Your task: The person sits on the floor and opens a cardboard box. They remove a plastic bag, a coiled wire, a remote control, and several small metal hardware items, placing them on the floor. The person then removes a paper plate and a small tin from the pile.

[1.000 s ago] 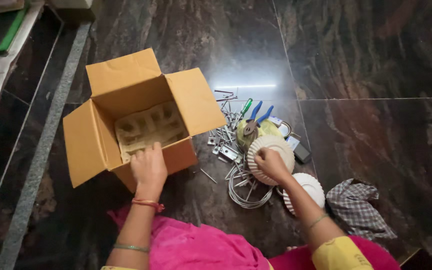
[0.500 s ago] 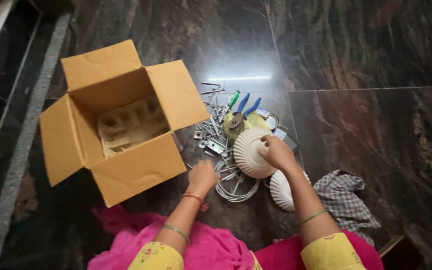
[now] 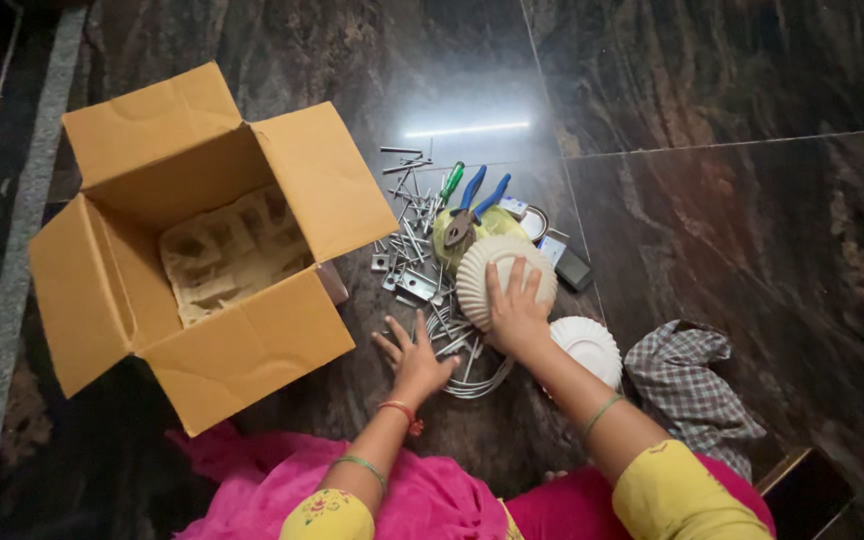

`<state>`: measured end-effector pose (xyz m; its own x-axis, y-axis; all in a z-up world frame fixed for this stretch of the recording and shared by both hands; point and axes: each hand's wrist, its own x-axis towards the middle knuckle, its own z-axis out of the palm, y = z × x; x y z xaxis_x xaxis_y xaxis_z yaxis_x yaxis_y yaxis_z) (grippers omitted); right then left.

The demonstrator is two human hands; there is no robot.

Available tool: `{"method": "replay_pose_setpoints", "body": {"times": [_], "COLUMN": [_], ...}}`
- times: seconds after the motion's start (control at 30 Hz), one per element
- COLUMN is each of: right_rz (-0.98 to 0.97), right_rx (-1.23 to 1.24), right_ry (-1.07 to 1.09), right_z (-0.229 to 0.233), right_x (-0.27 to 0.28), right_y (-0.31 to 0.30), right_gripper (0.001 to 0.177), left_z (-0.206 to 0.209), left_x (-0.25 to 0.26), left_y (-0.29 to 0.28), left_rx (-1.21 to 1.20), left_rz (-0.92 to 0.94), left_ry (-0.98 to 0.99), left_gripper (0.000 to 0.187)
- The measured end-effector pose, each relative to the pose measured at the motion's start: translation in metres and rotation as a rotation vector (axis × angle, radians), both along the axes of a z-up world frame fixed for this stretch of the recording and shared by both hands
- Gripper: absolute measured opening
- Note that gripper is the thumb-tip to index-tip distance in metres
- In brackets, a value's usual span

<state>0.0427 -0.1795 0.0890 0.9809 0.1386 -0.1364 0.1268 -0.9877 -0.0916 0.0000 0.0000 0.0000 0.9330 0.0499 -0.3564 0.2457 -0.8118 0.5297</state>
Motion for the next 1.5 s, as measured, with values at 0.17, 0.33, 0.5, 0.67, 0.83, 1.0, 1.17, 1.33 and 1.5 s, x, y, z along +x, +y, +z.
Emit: {"method": "replay_pose_setpoints", "body": {"times": [0.17,0.33,0.5,0.67,0.83,1.0,1.17,1.33,1.5], "right_rz": [0.042,0.050,0.130,0.094,0.152,0.117,0.078,-0.008,-0.029], "right_rx": [-0.005,0.125,0.148,0.064,0.112,0.059,0.142,0.312,0.288], "right_ry": [-0.108,-0.003,0.023,-0.073,0.068,0.142,0.150,0.150,0.041], "right_z": [-0.005,0.022,0.038,0.051,0.072,0.084,0.085,0.095,0.115], "right_x": [0.021,0.049,0.057,0.045,0.034,0.022,0.005,-0.014,-0.027], "right_y": [-0.019,-0.051,-0.059,-0.039,-0.020,-0.028,-0.052,-0.070,-0.075], "right_gripper": [0.119,0.106,0.098,0.072,0.058,0.053,0.057,0.059,0.051], "left_z": [0.026,0.041,0.028,0.009,0.008,0.050,0.063,0.017,0.001], "left_x": [-0.008,-0.017,-0.015,-0.018,-0.017,-0.021,-0.052,-0.081,-0.093], "left_y": [-0.005,-0.021,-0.022,-0.023,-0.028,-0.038,-0.039,-0.067,-0.091], "left_rx": [0.059,0.140,0.280,0.275,0.398,0.191,-0.159,-0.004,0.262], "left_rz": [-0.168,-0.528,-0.632,-0.655,-0.628,-0.853,-1.112,-1.373,-1.159], "left_ry": [0.013,-0.046,-0.193,-0.287,-0.741,0.084,0.681,0.883,0.704], "left_gripper": [0.138,0.141,0.124,0.111,0.080,0.051,0.040,0.027,0.032]}}
